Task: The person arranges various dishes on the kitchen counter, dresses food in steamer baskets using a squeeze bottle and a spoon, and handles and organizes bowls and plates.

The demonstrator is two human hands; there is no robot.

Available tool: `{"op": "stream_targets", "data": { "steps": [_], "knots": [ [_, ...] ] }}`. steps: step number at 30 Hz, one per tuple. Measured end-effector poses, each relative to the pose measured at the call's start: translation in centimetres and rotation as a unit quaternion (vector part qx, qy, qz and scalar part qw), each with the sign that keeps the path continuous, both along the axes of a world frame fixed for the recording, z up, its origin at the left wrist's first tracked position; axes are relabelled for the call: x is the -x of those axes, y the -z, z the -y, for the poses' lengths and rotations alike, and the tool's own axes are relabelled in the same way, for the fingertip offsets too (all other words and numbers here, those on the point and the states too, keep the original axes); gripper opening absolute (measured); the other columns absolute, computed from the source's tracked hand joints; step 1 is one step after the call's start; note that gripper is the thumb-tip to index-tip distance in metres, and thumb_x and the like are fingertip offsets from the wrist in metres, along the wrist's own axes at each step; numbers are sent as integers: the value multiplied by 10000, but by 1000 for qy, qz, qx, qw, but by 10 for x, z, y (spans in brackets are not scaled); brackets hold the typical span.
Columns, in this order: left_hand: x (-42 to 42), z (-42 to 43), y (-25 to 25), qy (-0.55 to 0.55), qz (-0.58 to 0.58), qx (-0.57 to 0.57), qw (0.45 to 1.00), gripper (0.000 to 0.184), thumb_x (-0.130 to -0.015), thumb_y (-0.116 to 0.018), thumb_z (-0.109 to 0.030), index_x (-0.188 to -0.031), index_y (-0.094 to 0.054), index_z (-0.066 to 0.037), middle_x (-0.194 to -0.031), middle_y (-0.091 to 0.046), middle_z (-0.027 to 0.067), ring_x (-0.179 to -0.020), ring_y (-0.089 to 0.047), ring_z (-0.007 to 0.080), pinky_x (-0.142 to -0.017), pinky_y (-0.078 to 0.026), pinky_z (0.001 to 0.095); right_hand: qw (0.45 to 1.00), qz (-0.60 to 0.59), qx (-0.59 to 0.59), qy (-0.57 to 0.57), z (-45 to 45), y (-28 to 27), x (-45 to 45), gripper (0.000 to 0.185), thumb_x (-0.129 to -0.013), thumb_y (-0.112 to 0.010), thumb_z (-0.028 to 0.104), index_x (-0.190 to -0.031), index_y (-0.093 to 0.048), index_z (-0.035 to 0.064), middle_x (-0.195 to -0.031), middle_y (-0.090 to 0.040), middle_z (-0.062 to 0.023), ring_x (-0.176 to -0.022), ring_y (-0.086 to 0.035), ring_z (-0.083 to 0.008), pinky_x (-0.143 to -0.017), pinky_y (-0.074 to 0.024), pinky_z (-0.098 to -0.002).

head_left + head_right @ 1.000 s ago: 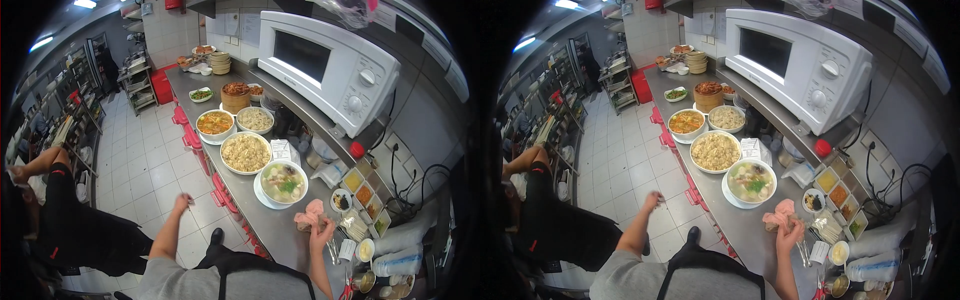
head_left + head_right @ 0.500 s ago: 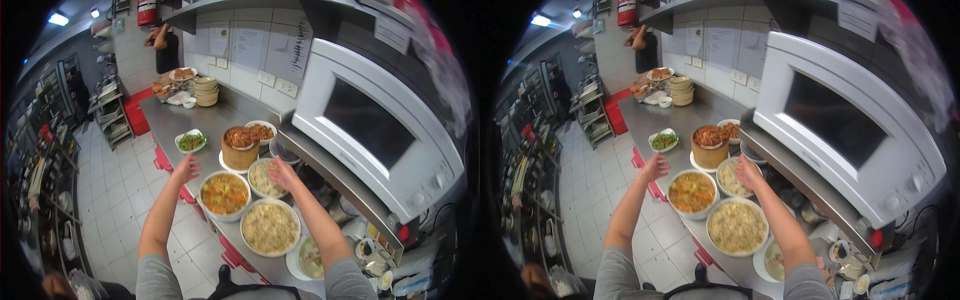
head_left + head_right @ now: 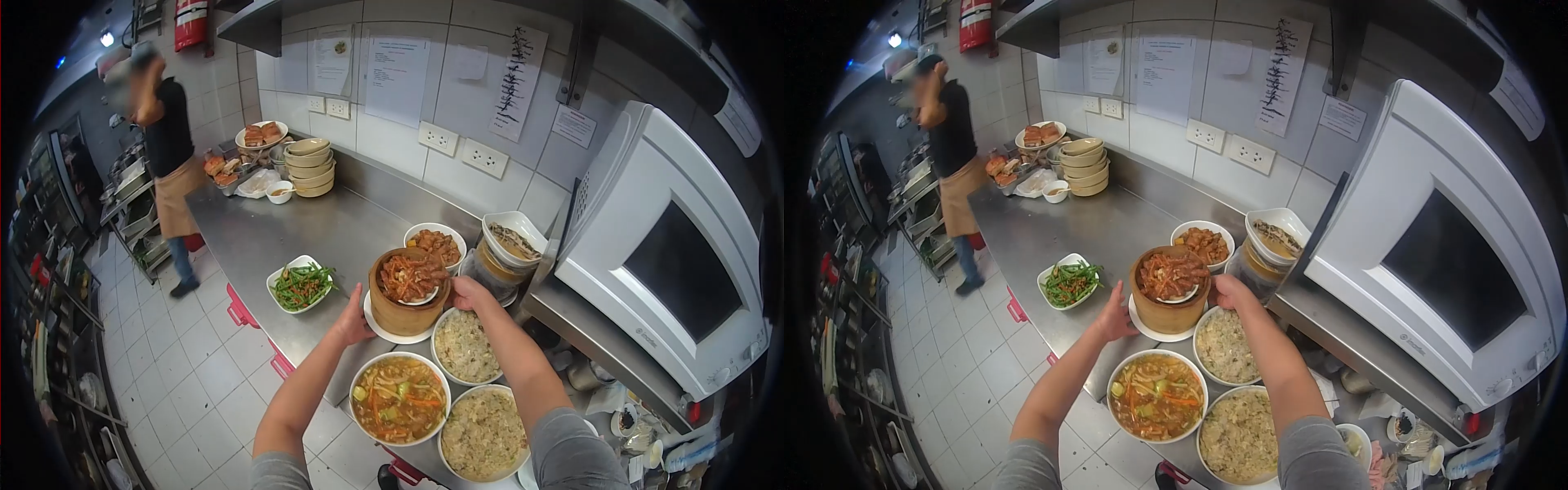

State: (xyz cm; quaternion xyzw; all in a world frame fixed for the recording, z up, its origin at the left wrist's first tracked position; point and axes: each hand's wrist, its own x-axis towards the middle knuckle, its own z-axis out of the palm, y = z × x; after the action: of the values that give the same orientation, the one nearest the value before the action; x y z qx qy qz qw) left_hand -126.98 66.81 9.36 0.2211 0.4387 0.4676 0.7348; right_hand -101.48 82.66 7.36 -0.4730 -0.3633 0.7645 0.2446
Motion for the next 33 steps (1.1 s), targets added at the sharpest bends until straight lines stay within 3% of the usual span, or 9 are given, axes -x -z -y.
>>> {"op": "stream_targets", "data": {
  "steps": [4, 5, 7, 11, 14, 16, 21, 26, 33],
  "knots": [
    [-8, 0, -8, 57, 4, -54, 997, 826, -832, -283, -694, -1432, -101, -158, -1466, -176, 106, -1343, -183, 294, -1032, -171, 577, 993, 27, 35, -110, -22, 8, -7, 203, -889, -518, 280, -910, -602, 97, -800, -645, -39, -710, -613, -183, -629, -479, -306],
    [-9, -4, 2, 46, 1, -53, 998, 798, -840, -259, -690, -1425, -135, -163, -1460, -199, 96, -1340, -194, 291, -1032, -171, 577, 990, 37, 2, -133, -29, 14, -15, 321, -920, -470, 284, -1116, -562, 46, -1066, -623, -105, -916, -616, -207, -806, -502, -353],
    [-10, -14, 20, 23, -5, -54, 998, 754, -856, -209, -682, -1412, -204, -172, -1447, -244, 74, -1334, -214, 284, -1032, -171, 576, 991, 28, 9, -127, -22, 4, -11, 311, -918, -477, 274, -1113, -564, 48, -1082, -616, -105, -945, -605, -197, -806, -499, -336],
    [-3, -24, 40, 23, 41, -75, 996, 773, -840, -287, -674, -1400, -152, -159, -1432, -244, 100, -1304, -271, 303, -993, -225, 606, 992, 28, -47, -114, -24, 22, -5, 279, -893, -507, 354, -955, -600, 97, -867, -645, -41, -756, -609, -188, -689, -485, -348],
    [14, -26, 45, 13, 64, -105, 992, 846, -822, -387, -664, -1402, -65, -138, -1427, -225, 122, -1283, -300, 328, -949, -265, 648, 985, 95, 24, -141, -13, -2, 8, 430, -908, -429, 426, -1170, -535, 102, -1145, -586, -102, -1046, -553, -255, -876, -424, -462],
    [13, -17, 16, -43, -3, -57, 997, 729, -859, -278, -662, -1411, -178, -197, -1442, -243, 95, -1311, -258, 327, -975, -226, 643, 986, 79, -12, -149, -10, -14, 16, 471, -905, -388, 459, -1245, -485, 148, -1258, -509, -100, -1173, -447, -305, -939, -313, -566],
    [29, 9, -66, -8, -34, -107, 994, 831, -829, -320, -689, -1437, -26, -204, -1488, -40, 127, -1340, -151, 366, -997, -96, 665, 987, -1, -70, -143, 17, -75, 37, 557, -905, -372, 494, -1345, -361, 152, -1356, -385, -103, -1218, -391, -295, -944, -207, -672],
    [44, 59, -125, -41, -63, -71, 995, 1017, -723, -421, -765, -1437, 24, -193, -1455, 194, 176, -1335, 203, 327, -1000, -19, 652, 987, -40, -97, -120, 84, -129, 54, 520, -923, -359, 437, -1326, -368, 108, -1355, -374, -109, -1221, -387, -295, -916, -270, -676],
    [21, 179, -163, -45, -88, -59, 993, 870, -809, -373, -696, -1428, -131, -135, -1454, -103, 202, -1341, -90, 372, -989, -82, 675, 982, -81, -90, -143, 204, -140, 22, 496, -919, -384, 419, -1292, -391, 93, -1269, -458, -110, -1130, -460, -268, -839, -391, -615]
  ]
}}
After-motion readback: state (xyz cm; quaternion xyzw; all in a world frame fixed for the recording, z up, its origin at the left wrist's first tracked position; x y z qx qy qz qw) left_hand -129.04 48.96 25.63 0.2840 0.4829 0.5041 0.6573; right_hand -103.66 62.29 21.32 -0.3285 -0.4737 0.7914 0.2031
